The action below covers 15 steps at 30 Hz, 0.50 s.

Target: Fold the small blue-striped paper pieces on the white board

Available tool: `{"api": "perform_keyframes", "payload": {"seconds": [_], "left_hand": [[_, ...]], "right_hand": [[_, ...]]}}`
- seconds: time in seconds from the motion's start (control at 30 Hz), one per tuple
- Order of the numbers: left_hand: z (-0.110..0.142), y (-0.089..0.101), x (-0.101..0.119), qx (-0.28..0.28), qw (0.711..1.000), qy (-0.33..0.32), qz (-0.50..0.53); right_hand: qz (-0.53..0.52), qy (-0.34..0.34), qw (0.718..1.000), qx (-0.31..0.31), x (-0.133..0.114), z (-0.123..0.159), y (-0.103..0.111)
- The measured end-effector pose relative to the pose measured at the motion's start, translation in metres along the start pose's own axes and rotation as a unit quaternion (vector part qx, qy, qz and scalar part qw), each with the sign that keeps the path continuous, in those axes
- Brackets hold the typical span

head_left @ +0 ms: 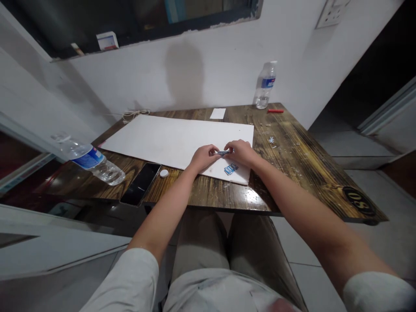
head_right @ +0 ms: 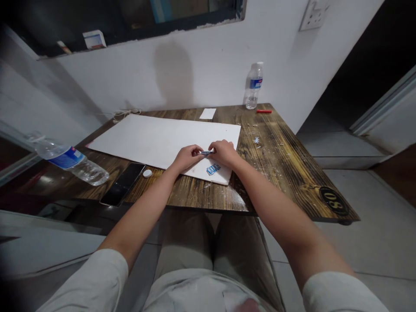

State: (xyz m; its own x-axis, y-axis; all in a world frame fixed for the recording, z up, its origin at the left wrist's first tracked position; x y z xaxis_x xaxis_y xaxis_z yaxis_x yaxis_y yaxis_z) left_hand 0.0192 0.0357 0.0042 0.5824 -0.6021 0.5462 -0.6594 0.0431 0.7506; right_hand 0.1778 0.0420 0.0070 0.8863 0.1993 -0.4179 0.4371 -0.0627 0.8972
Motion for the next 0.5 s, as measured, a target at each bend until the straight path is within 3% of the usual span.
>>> {"api": "perform_keyframes", "payload": {"seconds": [0.27,0.5], "left_hand": [[0.0003,0.002,0.0005,0.025,0.999,0.011,0.03],[-0.0002,-0.0006,0.0006,-0.005,1.0,-0.002,0.013]], "right_hand": [[-0.095,-0.002,0.995,-0.002,0.003,-0.0036,0.0018],[-0.065,0.002,0.997,-0.031,0.0055,-0.0037,-0.0052]]}}
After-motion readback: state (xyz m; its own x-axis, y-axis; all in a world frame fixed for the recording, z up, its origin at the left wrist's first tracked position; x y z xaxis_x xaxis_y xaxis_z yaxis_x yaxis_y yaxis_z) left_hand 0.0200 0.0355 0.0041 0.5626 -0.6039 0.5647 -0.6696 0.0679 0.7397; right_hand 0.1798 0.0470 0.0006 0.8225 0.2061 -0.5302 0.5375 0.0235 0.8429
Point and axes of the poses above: each hand's wrist, its own z-axis away from the middle knuckle, its own y-axis out of the back of the hand, x = y × z, the point moved 6 cm from there along -z, towards the middle knuckle, and after that the axes turned 14 degrees about -y, right-handed, at the moved point
